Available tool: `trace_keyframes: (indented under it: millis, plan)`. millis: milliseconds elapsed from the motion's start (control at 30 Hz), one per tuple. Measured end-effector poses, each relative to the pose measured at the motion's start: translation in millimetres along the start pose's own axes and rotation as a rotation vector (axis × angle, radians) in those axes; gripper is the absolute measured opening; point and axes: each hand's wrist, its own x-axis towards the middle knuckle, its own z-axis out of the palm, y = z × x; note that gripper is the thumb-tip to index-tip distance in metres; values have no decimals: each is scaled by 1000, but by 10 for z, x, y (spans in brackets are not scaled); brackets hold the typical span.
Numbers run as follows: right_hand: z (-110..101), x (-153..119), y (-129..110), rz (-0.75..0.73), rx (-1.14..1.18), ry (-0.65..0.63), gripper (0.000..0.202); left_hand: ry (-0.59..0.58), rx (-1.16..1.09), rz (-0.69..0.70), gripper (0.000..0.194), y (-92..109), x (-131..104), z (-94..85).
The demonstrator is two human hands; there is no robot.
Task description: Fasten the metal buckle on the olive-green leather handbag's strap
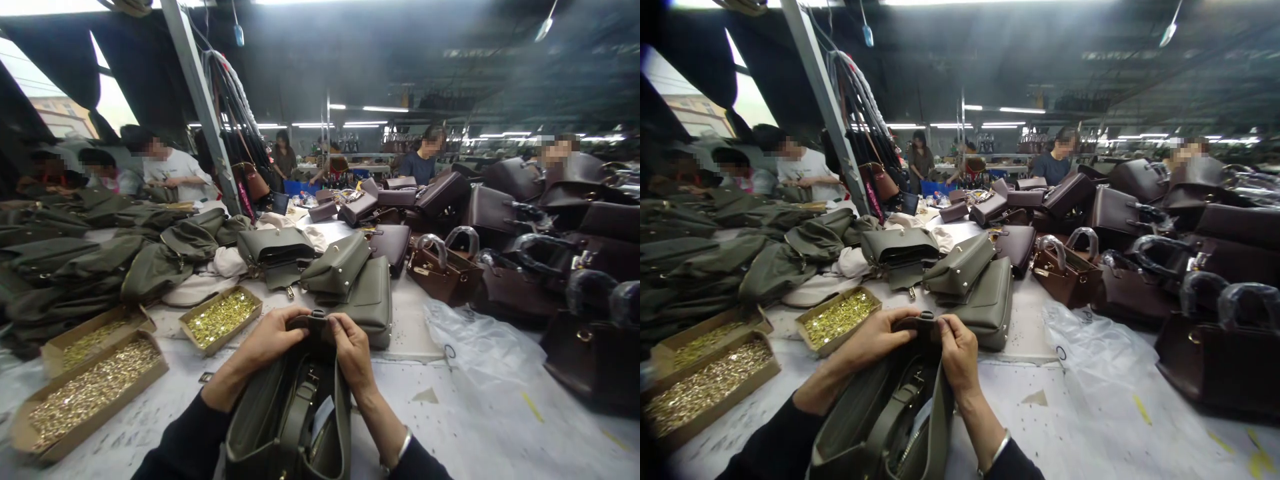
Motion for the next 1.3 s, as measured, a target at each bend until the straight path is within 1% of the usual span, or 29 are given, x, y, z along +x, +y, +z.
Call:
trace_keyframes:
  millis: [67,133,167,200,267,300,333,367,400,433,467,500,533,567,700,833,933,1000,1067,1133,1200,1300]
  plan:
    - [-19,-22,10,14,35,-11,33,4,-63,-6,38,18,-21,62]
    - [-33,-42,-4,15,43,-2,32,72,-25,37,33,37,-47,124]
    - [-35,-50,-17,12,36,7,32,134,30,90,30,52,-72,144]
    - [-35,-57,-31,8,26,18,31,223,102,158,27,75,-109,155]
    - [-29,-71,-56,2,9,29,30,453,249,324,15,154,-216,150]
    - [-26,-78,-65,-1,2,29,30,541,302,398,8,207,-279,143]
    - [-22,-85,-70,-6,-7,30,30,574,340,450,8,264,-342,140]
    - [-18,-92,-73,-14,-17,32,29,536,374,472,16,317,-396,145]
    - [-14,-99,-73,-23,-24,34,29,426,417,460,23,361,-438,162]
    - [-11,-104,-71,-34,-31,38,28,266,473,418,27,389,-462,190]
    - [-8,-109,-67,-46,-38,39,28,94,540,357,28,400,-467,229]
    - [-6,-113,-63,-61,-44,37,27,-49,611,291,27,393,-453,274]
    - [-4,-116,-58,-79,-49,29,27,-146,678,230,26,371,-422,320]
    - [-2,-118,-53,-98,-52,20,27,-200,728,178,26,340,-377,363]
    - [-2,-119,-32,-151,-52,-6,28,-266,790,29,30,219,-156,460]
    - [-16,-117,-25,-167,-39,-22,27,-350,814,-38,27,217,-38,466]
    - [-31,-117,-34,-172,-38,-28,26,-371,844,-58,31,252,-44,446]
    - [-37,-115,-41,-170,-48,-33,26,-382,837,-96,33,262,-70,427]
    - [-40,-111,-45,-168,-54,-36,26,-376,808,-150,36,259,-98,406]
    - [-40,-107,-46,-168,-51,-31,26,-343,759,-181,39,254,-119,376]
    - [-42,-104,-48,-172,-51,-18,26,-334,694,-159,40,269,-134,334]
    - [-54,-102,-61,-168,-57,1,27,-401,642,-100,32,363,-174,259]
